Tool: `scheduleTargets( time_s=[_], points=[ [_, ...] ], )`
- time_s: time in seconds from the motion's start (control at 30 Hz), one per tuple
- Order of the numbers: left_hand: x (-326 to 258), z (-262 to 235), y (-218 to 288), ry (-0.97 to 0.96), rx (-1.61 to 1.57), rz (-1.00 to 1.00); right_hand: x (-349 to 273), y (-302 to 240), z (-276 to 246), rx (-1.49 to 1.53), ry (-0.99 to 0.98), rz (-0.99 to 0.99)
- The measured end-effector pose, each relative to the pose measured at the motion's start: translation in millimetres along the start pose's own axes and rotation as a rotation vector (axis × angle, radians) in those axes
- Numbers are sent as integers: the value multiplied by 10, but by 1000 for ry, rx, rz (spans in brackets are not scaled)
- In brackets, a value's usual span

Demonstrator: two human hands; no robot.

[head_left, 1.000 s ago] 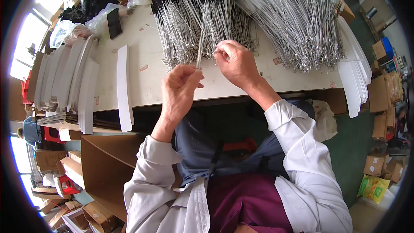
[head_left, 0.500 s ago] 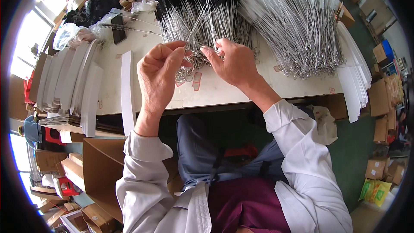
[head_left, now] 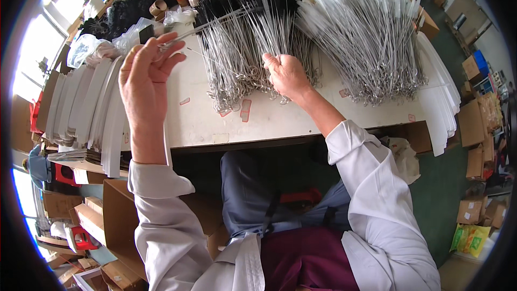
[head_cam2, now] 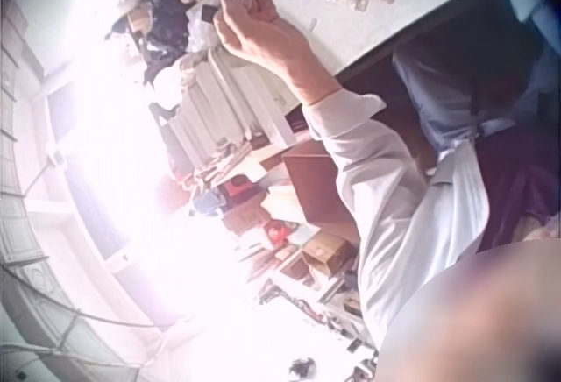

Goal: Assembling wire brushes by inserting them into white paper sleeves.

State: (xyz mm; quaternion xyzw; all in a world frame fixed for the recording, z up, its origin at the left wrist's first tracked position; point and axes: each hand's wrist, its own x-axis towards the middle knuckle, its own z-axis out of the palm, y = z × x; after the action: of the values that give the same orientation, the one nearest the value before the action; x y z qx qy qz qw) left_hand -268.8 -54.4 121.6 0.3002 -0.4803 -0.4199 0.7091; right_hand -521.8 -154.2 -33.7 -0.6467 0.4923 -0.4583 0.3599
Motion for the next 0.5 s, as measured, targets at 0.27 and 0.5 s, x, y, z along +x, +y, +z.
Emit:
scheduleTargets(
  time_s=[0.27, 0.5],
  points=[
    [399, -408, 307, 143, 16, 82, -35, -329, -134, 315, -149, 393],
    [422, -461, 638, 175, 74, 167, -55, -523, -232, -11, -231, 374]
  ],
)
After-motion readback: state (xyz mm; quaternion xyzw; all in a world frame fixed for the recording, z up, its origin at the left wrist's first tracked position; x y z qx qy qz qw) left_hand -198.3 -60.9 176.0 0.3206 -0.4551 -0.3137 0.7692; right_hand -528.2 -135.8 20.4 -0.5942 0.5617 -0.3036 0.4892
